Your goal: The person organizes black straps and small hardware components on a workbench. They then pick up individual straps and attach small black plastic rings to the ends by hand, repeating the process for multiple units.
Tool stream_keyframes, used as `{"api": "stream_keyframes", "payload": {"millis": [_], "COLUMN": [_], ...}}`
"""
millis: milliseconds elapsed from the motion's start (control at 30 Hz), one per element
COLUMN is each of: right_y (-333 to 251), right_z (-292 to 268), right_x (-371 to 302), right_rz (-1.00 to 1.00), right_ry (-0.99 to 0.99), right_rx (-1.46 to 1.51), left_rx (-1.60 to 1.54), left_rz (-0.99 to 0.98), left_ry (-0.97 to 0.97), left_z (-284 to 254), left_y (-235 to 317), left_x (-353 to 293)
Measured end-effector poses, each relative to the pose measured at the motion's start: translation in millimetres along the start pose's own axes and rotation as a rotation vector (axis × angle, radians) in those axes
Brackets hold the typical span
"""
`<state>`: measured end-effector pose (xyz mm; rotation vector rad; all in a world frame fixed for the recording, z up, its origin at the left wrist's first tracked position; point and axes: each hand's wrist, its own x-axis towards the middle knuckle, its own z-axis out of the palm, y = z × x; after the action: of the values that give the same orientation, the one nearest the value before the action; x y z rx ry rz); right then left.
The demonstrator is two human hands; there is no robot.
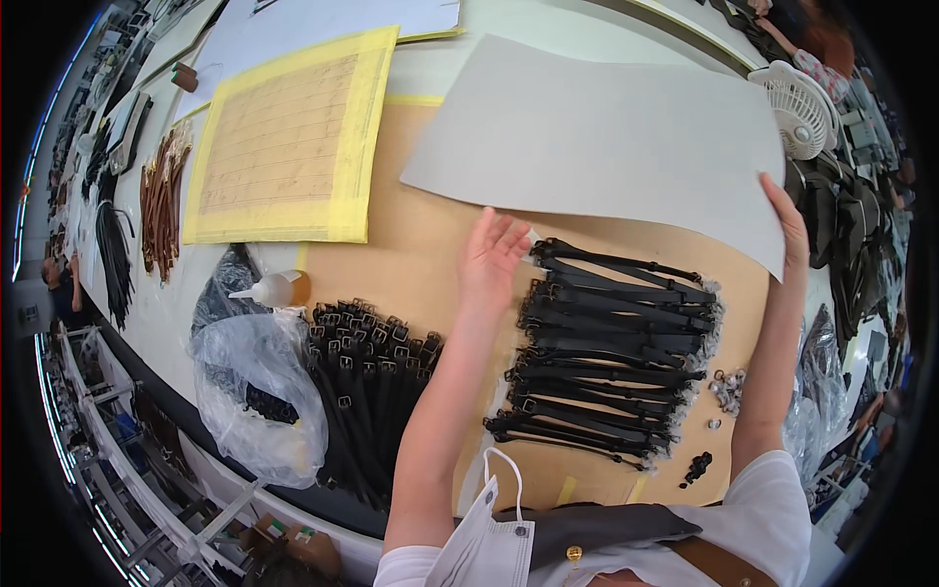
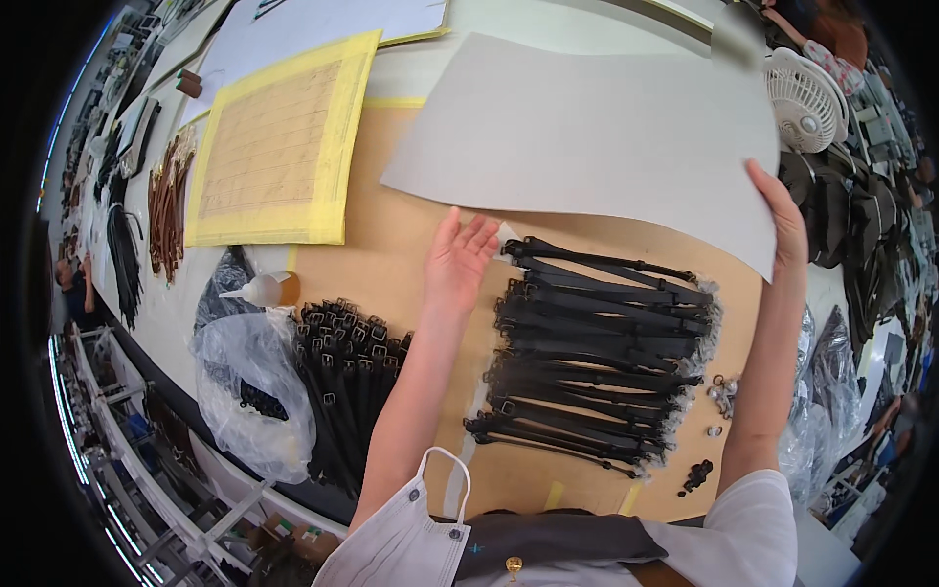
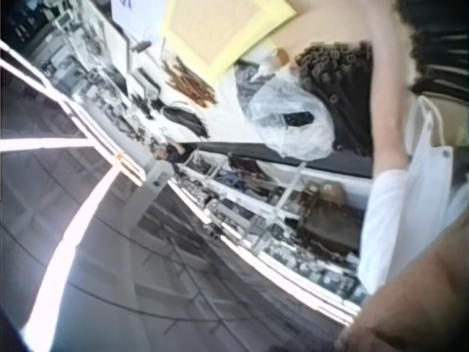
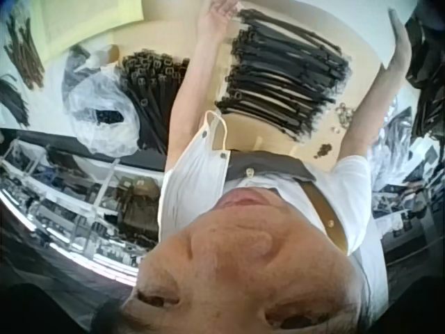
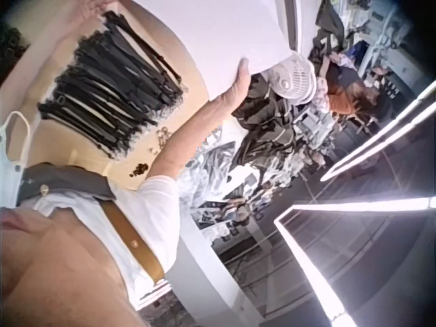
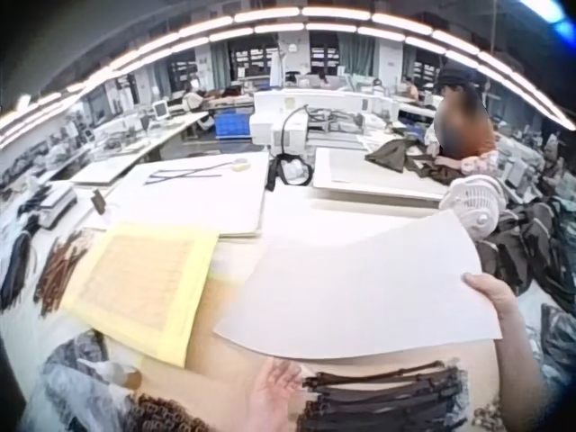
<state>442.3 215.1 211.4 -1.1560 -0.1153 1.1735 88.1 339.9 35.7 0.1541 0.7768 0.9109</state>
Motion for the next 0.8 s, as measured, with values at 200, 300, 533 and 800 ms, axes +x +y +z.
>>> {"api": "stream_keyframes", "payload": {"millis": [200,300,533,800], "right_y": [-11.7,24.7,120.0,212.3], "right_z": [-59.8,-107.5,-111.4,-114.1], "right_x": [-82.3,-103.0,-150.8,-174.0], "right_rz": [-0.482,-0.556,-0.309,0.031], "right_ry": [-0.026,-0.043,0.114,0.125], "right_rx": [-0.526,-0.550,-0.209,-0.148], "left_rx": [0.098,-0.001,-0.357,0.390], "left_rz": [-0.022,-0.084,0.146,0.351], "left_ry": [-0.140,-0.131,-0.313,-0.265], "left_z": [50.0,83.2,89.8,38.5], "left_y": [-29.2,-8.1,54.8,20.1], "left_x": [17.1,5.0,-39.8,-47.1]}}
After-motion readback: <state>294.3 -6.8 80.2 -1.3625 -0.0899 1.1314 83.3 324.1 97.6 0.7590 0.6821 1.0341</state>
